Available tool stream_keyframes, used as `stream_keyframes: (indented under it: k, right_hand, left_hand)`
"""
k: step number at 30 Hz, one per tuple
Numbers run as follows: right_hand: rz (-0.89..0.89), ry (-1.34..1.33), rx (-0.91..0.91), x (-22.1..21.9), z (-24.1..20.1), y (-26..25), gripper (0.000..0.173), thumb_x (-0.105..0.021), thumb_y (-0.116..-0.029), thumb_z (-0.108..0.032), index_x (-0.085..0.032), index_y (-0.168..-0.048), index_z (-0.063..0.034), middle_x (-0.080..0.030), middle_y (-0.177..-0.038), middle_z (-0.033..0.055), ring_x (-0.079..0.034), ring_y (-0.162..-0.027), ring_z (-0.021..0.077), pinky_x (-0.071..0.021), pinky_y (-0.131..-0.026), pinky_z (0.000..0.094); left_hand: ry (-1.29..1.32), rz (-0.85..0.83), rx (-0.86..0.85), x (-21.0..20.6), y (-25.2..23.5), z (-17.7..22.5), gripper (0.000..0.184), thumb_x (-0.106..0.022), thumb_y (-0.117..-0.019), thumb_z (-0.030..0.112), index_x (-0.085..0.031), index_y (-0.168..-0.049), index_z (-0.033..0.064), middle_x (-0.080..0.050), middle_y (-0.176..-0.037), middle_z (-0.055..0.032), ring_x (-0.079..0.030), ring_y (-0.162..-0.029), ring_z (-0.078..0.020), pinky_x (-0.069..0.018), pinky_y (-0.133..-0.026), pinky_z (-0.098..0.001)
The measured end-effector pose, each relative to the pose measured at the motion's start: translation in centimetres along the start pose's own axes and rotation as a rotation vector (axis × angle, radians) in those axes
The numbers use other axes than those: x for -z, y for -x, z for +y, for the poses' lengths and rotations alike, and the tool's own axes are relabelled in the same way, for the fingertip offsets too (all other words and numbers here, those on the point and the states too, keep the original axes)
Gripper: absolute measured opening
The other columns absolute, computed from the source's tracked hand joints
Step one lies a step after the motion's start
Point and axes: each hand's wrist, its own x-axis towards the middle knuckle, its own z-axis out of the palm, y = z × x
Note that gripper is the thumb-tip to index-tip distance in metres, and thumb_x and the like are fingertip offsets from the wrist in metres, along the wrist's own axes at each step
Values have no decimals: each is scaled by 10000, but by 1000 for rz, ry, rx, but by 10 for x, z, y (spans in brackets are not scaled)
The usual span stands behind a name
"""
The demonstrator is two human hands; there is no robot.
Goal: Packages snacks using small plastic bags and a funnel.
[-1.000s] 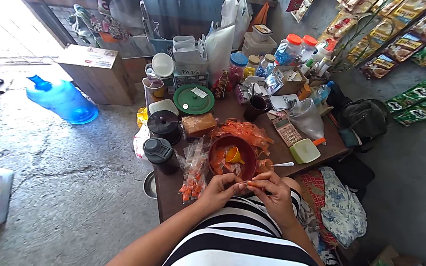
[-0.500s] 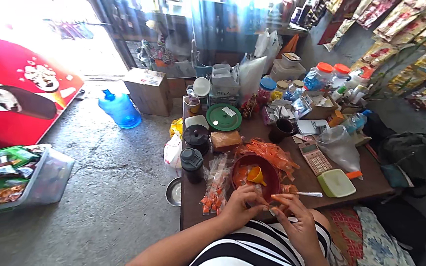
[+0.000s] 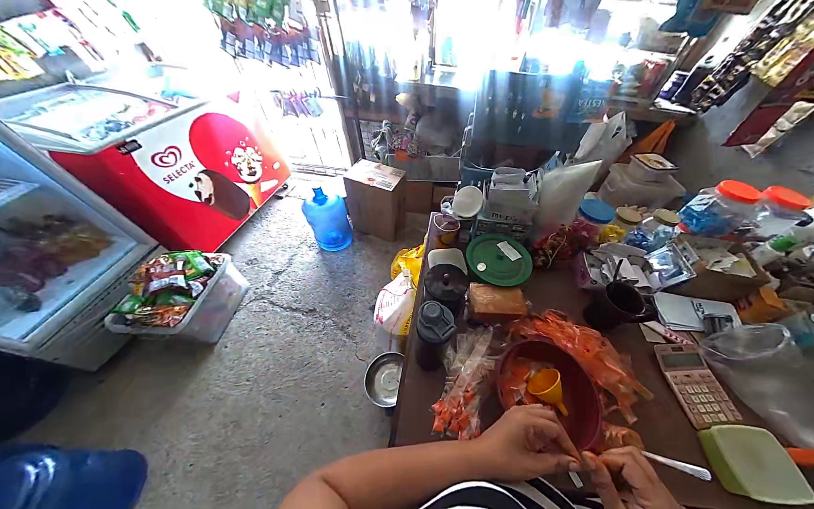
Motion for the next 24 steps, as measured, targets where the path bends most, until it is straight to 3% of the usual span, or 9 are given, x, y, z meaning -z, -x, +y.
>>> stream_keyframes:
  k: [4,5,7,9,11,14,20,22,24]
  right_hand:
    - [-9,-30,-5,2,4,1,339,-647,-990,-212,-638,-783,56,-612,-797,93,-586,-802,-2,-478,-755,94]
    - [-18,-64,-7,4,6,2,306,-626,-1007,-198,-660,-839,55,-633,-848,86,-602,-827,-22,-498,-771,92]
    - [-66,-114,-26,9,8,3,291,-586,-1035,-172,-713,-1058,88,-683,-961,109,-628,-847,-26,-526,-777,110]
    - [-98,-117,-60,11,6,4,341,-601,-1026,-180,-683,-1181,112,-709,-972,129,-624,-795,-20,-527,-734,124]
    - [-82,-116,-81,11,2,4,313,-636,-998,-166,-700,-1152,99,-704,-942,104,-615,-784,-36,-519,-728,109]
    - [5,-70,-62,7,0,6,201,-672,-965,-132,-759,-973,49,-667,-844,59,-604,-763,-64,-504,-730,68]
    - [106,61,-34,-4,-5,6,368,-735,-915,-311,-637,-738,-3,-540,-702,15,-489,-652,-56,-405,-624,52]
    - [124,45,-45,-4,-5,7,368,-760,-887,-327,-635,-714,-27,-542,-693,-11,-489,-644,-74,-406,-609,45]
    - [94,-28,-75,-1,-4,8,288,-756,-895,-316,-708,-781,-56,-617,-746,-33,-562,-684,-78,-473,-636,54]
  left_hand:
    - [9,-14,-5,-1,-1,0,153,-697,-951,76,-738,-954,-71,-708,-909,-167,-656,-929,-212,-502,-891,-317]
    - [16,-14,2,-2,-1,0,153,-693,-955,77,-739,-959,-69,-710,-920,-164,-660,-940,-204,-508,-898,-309]
    - [42,0,17,-2,-1,0,150,-687,-958,68,-732,-957,-75,-707,-934,-165,-662,-950,-192,-515,-901,-297]
    - [61,22,32,-2,0,0,149,-685,-959,64,-727,-958,-79,-706,-937,-161,-664,-946,-176,-521,-890,-281]
    - [70,28,46,-1,0,1,154,-681,-965,73,-727,-958,-73,-702,-938,-153,-660,-945,-162,-518,-886,-272]
    - [72,12,43,-1,1,2,156,-688,-965,82,-732,-957,-67,-703,-941,-149,-660,-951,-159,-519,-887,-265]
    - [41,-37,16,-1,2,4,157,-693,-957,83,-720,-914,-65,-688,-898,-143,-642,-907,-159,-506,-847,-260]
    - [43,-49,5,-2,3,4,159,-693,-959,85,-717,-904,-62,-685,-893,-140,-642,-908,-159,-507,-851,-258]
    - [47,-46,4,-2,4,5,163,-693,-962,94,-725,-918,-61,-691,-903,-139,-647,-921,-155,-509,-860,-253]
